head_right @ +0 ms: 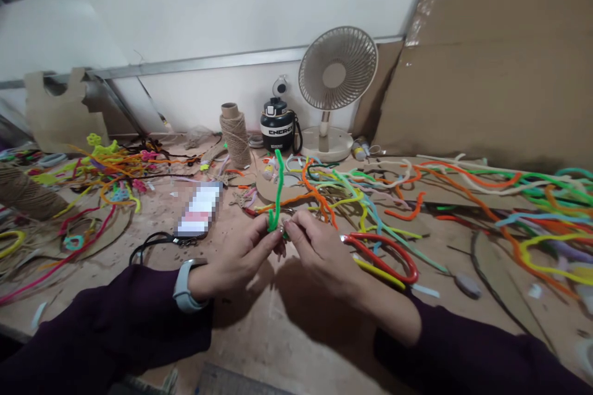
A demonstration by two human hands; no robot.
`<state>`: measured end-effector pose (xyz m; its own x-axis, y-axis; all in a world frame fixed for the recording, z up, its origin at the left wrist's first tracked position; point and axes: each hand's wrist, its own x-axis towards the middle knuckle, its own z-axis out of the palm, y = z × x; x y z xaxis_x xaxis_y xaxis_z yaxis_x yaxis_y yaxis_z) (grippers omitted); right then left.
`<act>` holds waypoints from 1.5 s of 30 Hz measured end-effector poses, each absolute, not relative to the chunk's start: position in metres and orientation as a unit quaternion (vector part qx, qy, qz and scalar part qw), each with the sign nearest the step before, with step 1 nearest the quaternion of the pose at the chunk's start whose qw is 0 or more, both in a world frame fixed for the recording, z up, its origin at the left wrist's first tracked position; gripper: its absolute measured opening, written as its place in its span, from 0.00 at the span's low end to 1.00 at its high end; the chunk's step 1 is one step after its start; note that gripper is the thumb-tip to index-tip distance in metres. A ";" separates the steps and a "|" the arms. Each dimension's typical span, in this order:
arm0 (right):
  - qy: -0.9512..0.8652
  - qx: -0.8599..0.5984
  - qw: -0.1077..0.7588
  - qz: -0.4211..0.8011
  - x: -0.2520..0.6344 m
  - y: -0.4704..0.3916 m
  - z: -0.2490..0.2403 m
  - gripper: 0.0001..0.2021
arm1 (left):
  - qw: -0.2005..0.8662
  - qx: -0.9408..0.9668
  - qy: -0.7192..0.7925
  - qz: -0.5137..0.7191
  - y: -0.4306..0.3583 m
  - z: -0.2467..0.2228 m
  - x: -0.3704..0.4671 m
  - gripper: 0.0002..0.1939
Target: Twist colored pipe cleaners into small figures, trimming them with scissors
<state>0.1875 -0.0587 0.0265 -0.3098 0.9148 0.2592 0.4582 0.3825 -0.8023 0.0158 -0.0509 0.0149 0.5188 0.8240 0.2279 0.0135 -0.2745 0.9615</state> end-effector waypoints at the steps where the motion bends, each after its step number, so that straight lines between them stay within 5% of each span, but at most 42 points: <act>1: -0.755 -0.450 0.360 0.312 0.189 -0.058 0.025 0.17 | 0.527 0.699 0.294 0.382 -0.050 0.015 0.016 0.14; 11: -0.795 -0.421 0.309 0.309 0.199 -0.049 0.024 0.17 | 0.658 0.653 0.232 0.296 -0.040 0.017 0.011 0.18; 26: -0.518 -0.446 0.465 0.562 0.191 -0.049 0.025 0.14 | 0.620 0.682 0.251 0.297 -0.047 0.017 0.011 0.16; 33: -0.455 -0.427 0.371 0.688 0.186 -0.047 0.018 0.15 | 0.487 0.769 0.228 0.347 -0.048 0.017 0.003 0.14; 40: -0.468 -0.348 0.315 0.748 0.178 -0.053 0.005 0.16 | 0.569 0.714 0.243 0.328 -0.057 0.015 0.010 0.19; 45: -0.485 -0.400 0.389 0.673 0.182 -0.053 0.006 0.22 | 0.591 0.662 0.278 0.367 -0.051 0.010 0.012 0.17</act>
<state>0.1822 -0.0531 0.0065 -0.3773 0.9119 -0.1617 -0.1343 -0.2266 -0.9647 0.0123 -0.0510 0.0103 0.5762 0.8022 0.1565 -0.0651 -0.1458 0.9872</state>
